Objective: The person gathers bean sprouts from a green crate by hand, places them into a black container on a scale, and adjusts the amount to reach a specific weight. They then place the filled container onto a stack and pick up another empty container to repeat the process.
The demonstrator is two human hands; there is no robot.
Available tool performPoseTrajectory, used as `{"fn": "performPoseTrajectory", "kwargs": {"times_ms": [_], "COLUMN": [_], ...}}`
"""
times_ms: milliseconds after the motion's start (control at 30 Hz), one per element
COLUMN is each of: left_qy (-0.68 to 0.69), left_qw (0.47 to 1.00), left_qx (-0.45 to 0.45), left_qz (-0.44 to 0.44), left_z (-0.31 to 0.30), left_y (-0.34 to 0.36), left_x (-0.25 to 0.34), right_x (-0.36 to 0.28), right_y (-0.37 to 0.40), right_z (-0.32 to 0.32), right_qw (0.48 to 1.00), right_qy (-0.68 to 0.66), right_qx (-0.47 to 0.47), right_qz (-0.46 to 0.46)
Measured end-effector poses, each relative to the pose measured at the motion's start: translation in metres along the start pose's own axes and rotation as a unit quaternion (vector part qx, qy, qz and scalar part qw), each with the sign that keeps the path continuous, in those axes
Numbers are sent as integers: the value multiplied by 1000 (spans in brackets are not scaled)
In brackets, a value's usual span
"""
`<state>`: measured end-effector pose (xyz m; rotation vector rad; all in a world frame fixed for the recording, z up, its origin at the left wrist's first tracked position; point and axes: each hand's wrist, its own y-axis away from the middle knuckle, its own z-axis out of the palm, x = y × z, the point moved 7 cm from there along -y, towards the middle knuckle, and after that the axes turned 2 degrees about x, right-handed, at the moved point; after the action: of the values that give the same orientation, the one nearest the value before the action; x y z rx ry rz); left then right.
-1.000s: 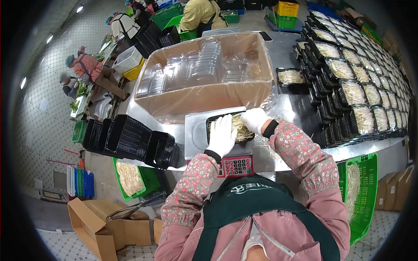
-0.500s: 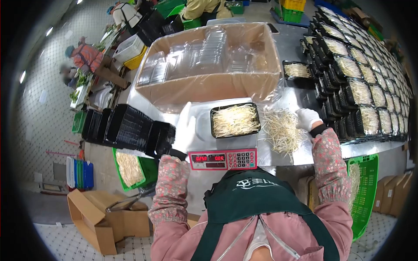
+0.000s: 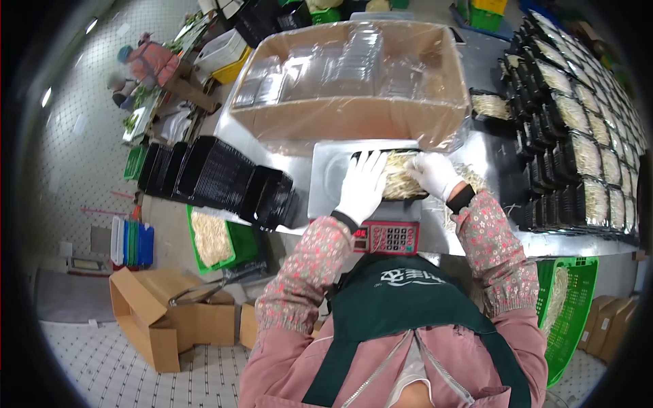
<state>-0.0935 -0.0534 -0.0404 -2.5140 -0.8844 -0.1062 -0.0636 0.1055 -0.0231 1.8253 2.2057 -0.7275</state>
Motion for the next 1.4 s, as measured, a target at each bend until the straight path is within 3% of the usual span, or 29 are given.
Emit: {"fn": "performPoseTrajectory", "kwargs": {"times_ms": [33, 100, 167, 233, 267, 367, 433, 467, 500, 533, 567, 633, 733, 800, 867, 900, 967, 1000, 1033, 1067, 1100, 1133, 1167, 1233, 1300, 1400], "left_qy": [15, 21, 127, 177, 176, 115, 61, 61, 61, 9, -17, -1, -71, -86, -32, -14, 30, 28, 26, 42, 59, 100, 128, 221, 271, 337], "left_qw": [1000, 1000, 991, 981, 980, 992, 998, 998, 998, 998, 999, 996, 985, 978, 993, 996, 994, 995, 996, 995, 993, 990, 989, 973, 946, 897], "left_qx": [-14, -7, 36, 43, 66, 49, 20, 2, -15, 21, 3, -86, -159, -192, -108, -92, -97, -85, -76, -89, -103, -101, -68, 16, 69, 125], "left_qz": [-7, 2, -18, -66, -69, -27, 11, 8, 6, 54, 42, 18, 7, -3, 14, 16, 38, 32, 25, 10, -5, -23, -42, -67, -163, -257], "left_z": [-1, -2, -18, -23, -27, -20, -5, 1, 4, 1, 16, 37, 29, 27, 31, 26, 14, 11, 8, 3, -2, -7, -16, -39, -60, -78], "left_y": [1, 2, 4, 5, 3, -8, -15, -21, -26, -27, -28, -28, -40, -44, -31, -30, -29, -28, -24, -22, -21, -21, -20, -16, -5, 23], "left_x": [0, -1, -5, -23, -28, -19, -1, 11, 19, 28, 20, 8, 15, 16, 9, 11, 16, 18, 20, 21, 22, 18, 15, 3, -16, -53], "right_x": [5, 19, 53, 78, 95, 77, 20, 9, -19, -24, -22, -11, -7, -10, -10, -23, -19, -2, 9, 37, 60, 84, 103, 165, 157, 142], "right_y": [6, 15, 32, 50, 58, 54, 26, 18, 10, 3, 7, 10, 0, -4, 3, -2, -21, -36, -54, -72, -88, -103, -111, -127, -120, -118], "right_z": [-11, -40, -63, -83, -82, -78, -73, -47, -38, -6, 24, 69, 59, 57, 54, 26, -17, -31, -56, -60, -69, -69, -65, -27, -36, -63], "right_qw": [998, 999, 993, 993, 975, 981, 993, 980, 978, 983, 987, 988, 949, 966, 983, 994, 969, 993, 992, 998, 993, 982, 974, 978, 968, 983], "right_qy": [-45, -40, -97, -30, 111, 154, -53, -88, -150, -172, -124, -57, -207, -178, -121, -85, -111, -69, -92, -51, 8, 127, 177, 110, 48, 52], "right_qx": [36, -2, 2, 13, -63, 25, 102, 176, 146, 43, 9, 21, -14, -47, -90, -54, -199, -91, -46, 35, 116, 137, 91, -108, -168, -58], "right_qz": [-26, 12, 62, 117, 181, 116, 31, -16, 1, 47, 105, 145, 239, 181, 105, 33, 97, 21, 69, 24, 3, 38, 111, 140, 180, 168]}}
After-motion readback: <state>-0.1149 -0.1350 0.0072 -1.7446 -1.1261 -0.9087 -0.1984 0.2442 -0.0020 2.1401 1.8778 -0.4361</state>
